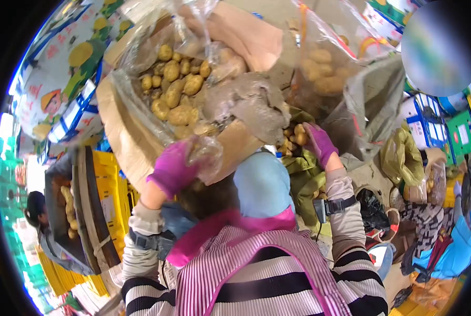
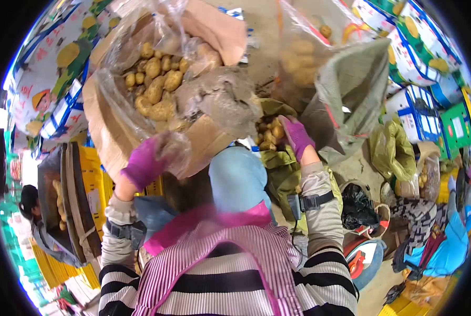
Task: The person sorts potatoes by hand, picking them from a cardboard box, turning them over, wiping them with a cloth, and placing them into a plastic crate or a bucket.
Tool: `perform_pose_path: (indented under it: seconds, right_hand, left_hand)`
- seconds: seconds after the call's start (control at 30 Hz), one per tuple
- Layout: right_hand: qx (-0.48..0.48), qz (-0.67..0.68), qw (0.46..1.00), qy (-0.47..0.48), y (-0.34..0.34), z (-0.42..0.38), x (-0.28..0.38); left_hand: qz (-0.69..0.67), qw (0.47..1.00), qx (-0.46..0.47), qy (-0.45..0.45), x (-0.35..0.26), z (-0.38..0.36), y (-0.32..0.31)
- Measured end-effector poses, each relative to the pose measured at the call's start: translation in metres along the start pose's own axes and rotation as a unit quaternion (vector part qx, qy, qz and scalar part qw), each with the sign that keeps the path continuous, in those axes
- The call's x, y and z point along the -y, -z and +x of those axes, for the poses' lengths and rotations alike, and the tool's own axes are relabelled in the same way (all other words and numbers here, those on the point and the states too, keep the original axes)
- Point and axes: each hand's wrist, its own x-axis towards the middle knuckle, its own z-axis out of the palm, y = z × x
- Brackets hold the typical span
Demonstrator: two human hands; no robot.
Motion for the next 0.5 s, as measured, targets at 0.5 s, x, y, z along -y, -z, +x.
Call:
perform_pose_path:
  seconds: [0.5]
  right_hand:
    - [0.272,-0.315,0.891,0.183,-0.046,0.160,0.220]
  left_hand:
    - [-0.016,0.985,-0.160,-0.068,-0.003,-0.013,-0.056]
